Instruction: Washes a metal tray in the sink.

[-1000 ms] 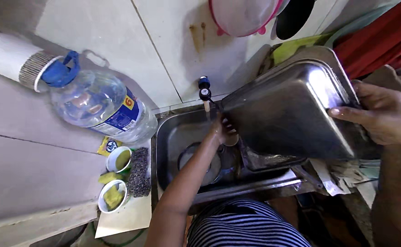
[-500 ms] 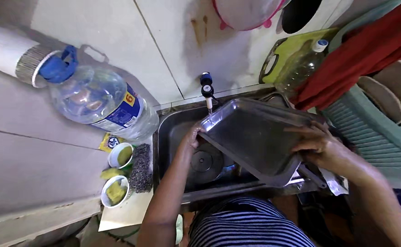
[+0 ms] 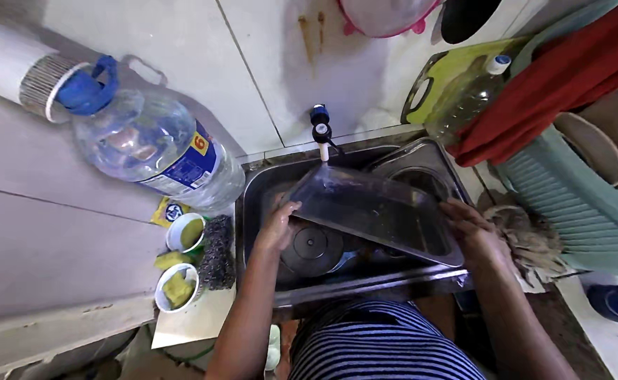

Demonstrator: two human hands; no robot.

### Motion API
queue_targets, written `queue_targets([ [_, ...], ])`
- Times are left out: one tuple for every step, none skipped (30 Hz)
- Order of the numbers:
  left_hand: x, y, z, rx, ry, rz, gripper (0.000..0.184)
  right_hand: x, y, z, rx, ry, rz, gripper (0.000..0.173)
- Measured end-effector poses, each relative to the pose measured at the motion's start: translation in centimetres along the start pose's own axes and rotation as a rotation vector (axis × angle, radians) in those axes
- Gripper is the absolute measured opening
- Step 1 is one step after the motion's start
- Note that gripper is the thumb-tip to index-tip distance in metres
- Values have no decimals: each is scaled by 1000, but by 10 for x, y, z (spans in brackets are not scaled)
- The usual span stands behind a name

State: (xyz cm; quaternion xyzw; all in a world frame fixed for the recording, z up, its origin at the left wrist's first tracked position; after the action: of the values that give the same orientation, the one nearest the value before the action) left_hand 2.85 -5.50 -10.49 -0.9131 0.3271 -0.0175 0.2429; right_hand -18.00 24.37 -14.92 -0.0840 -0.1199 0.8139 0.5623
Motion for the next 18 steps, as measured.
queue_targets([
  [5, -7, -3, -50, 22, -33, 40, -10, 1, -4, -71, 30, 1, 41],
  [9, -12, -4, -114, 41, -71, 41, -19, 2, -9, -123, 51, 16, 42],
  [13, -15, -3, -187, 55, -103, 42, -31, 3, -15, -163, 67, 29, 44],
  [18, -16, 1, -266, 63, -123, 45, -42, 3, -20, -198, 77, 56, 43],
  [24, -15, 5, -339, 60, -142, 48, -52, 3, -26, -231, 85, 99, 42],
  [29, -12, 10, -394, 37, -160, 51, -61, 5, -32, -276, 103, 142, 40],
  [34, -8, 15, -431, -6, -178, 52, -71, 8, -38, -337, 133, 169, 36],
  [37, -3, 20, -450, -51, -196, 51, -79, 11, -44, -399, 162, 180, 33],
  [40, 3, 25, -455, -99, -215, 51, -86, 14, -49, -451, 183, 193, 34],
  [43, 10, 32, -447, -150, -240, 50, -91, 18, -53, -472, 199, 211, 40],
  [46, 18, 40, -429, -201, -263, 49, -94, 22, -56, -461, 212, 229, 48],
  [49, 26, 48, -405, -240, -275, 49, -95, 26, -59, -431, 220, 243, 57],
  [51, 35, 56, -376, -279, -276, 50, -95, 29, -59, -396, 219, 248, 63],
  [52, 43, 66, -340, -312, -273, 53, -94, 32, -58, -363, 214, 246, 66],
  [52, 50, 76, -294, -338, -282, 55, -93, 33, -56, -333, 213, 239, 66],
  [51, 56, 85, -243, -340, -295, 57, -91, 33, -54, -298, 212, 223, 65],
  [48, 61, 92, -188, -322, -310, 60, -89, 33, -51, -258, 201, 202, 63],
  [43, 64, 96, -134, -279, -325, 60, -85, 32, -46, -222, 176, 177, 63],
])
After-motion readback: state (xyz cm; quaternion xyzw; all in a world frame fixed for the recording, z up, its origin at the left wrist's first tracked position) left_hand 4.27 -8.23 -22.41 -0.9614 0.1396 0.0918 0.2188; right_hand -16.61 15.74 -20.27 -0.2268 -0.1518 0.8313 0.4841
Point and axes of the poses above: each hand's wrist, its own y-axis towards the middle knuckle, its own x-axis out of the back of the hand, z = x × y, the point moved 1 cm from there along y, towards the middle knuckle, and after that the axes turned 2 degrees about y, right-handed, at the moved point
